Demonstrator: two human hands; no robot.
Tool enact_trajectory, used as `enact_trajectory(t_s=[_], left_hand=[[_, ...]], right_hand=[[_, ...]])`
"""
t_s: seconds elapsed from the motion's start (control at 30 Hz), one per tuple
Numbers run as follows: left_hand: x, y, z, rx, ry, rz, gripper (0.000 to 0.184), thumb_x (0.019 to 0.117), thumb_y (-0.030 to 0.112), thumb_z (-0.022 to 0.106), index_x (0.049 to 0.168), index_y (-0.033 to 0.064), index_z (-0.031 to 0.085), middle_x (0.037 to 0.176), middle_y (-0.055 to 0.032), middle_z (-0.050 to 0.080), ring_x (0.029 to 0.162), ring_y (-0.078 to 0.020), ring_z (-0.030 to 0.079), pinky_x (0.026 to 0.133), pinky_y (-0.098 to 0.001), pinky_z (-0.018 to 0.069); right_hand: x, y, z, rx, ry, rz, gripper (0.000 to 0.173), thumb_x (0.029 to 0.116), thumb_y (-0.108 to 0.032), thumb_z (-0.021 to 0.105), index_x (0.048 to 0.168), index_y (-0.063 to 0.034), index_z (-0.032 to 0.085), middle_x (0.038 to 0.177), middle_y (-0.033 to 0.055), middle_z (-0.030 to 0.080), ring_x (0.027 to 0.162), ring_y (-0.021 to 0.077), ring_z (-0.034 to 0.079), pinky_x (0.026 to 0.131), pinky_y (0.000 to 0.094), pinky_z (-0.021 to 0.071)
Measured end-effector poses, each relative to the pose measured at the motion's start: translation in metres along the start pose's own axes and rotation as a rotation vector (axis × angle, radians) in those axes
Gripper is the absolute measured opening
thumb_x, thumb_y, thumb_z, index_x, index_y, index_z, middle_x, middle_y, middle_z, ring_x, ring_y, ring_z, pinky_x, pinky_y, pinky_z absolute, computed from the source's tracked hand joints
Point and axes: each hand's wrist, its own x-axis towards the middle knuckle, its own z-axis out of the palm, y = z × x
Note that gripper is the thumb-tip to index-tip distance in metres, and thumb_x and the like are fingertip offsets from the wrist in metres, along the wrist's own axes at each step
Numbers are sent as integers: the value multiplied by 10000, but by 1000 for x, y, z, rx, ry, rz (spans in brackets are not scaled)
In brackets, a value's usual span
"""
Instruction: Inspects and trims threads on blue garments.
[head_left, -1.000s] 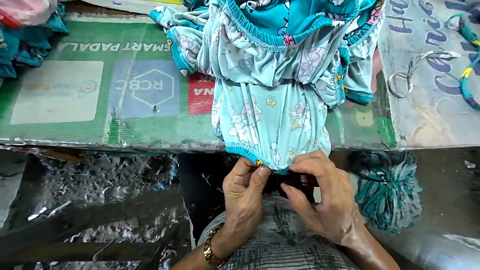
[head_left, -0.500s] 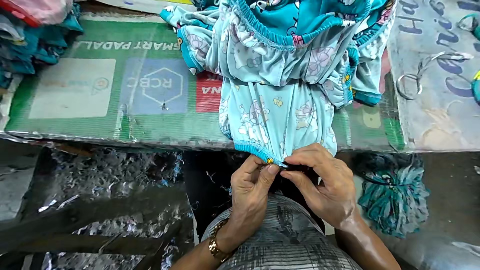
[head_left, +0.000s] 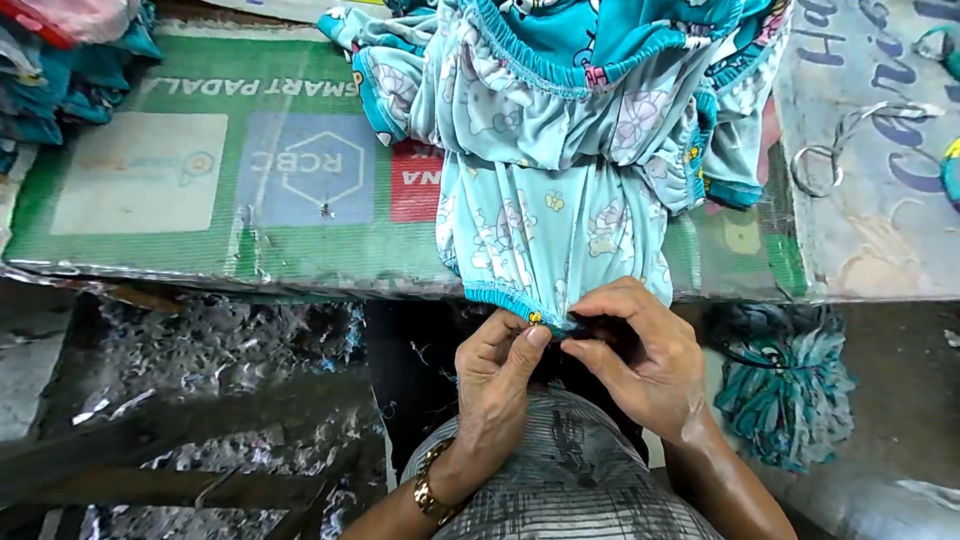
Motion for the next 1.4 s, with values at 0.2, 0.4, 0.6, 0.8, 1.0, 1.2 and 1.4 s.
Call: enact_trajectory(t_s=[0.2, 0.4, 0.6, 0.8, 1.0, 1.2, 1.4], left_hand=[[1, 9, 6, -211, 65, -123, 129, 976, 150, 681, 953, 39, 744, 916, -106, 757, 862, -162, 751, 845, -334, 620], [-1, 3, 5, -155, 80, -103, 99, 949, 127, 712, 914, 48, 759, 880, -84, 754, 839, -144, 739, 839, -326, 613], [-3, 0, 2, -119, 58, -62, 103, 965, 134, 693, 936, 53, 749, 898, -80, 751, 858, -150, 739, 855, -345, 614], [-1, 3, 1, -150, 49, -48, 135, 988, 142, 657, 938, 61, 753, 916, -73, 751, 877, -136, 733, 853, -315, 606], [-1, 2, -1, -123, 65, -49, 125, 988, 139, 658, 937, 66, 747, 917, -80, 752, 881, -148, 739, 863, -333, 609], [1, 6, 0, -155, 99, -75, 128, 980, 138, 672, 925, 55, 753, 893, -77, 753, 846, -131, 738, 830, -313, 616], [2, 11, -3, -246, 85, -105, 149, 977, 179, 681, 919, 55, 740, 928, -112, 751, 890, -170, 745, 850, -340, 614]], right_hand=[[-5, -3, 1, -81, 39, -84, 327, 937, -290, 760, 1127, -82, 594, 915, -1, 613, 805, -30, 558, 696, 77, 450], [5, 6, 15, -277, 142, -215, 63, 973, -118, 691, 953, -58, 687, 876, 48, 683, 787, 58, 649, 687, 161, 522], [4, 4, 10, 12, 26, -52, 183, 1066, -200, 549, 951, -61, 575, 837, 4, 556, 712, -23, 543, 636, 98, 469], [-5, -8, -7, 362, -158, 13, 302, 1099, -289, 489, 953, -37, 569, 820, 11, 552, 730, -33, 528, 648, 100, 443], [-6, -9, -2, 148, -121, -38, 267, 1051, -271, 602, 950, -23, 601, 839, 31, 611, 766, -22, 575, 681, 92, 469], [-8, -7, 12, -311, -4, -36, 330, 946, -309, 687, 1154, -85, 564, 1004, 51, 668, 877, 55, 638, 706, 169, 515], [-7, -16, 2, -330, -34, -23, 216, 986, -248, 675, 1108, -77, 629, 1057, 56, 673, 968, 45, 639, 793, 145, 522]])
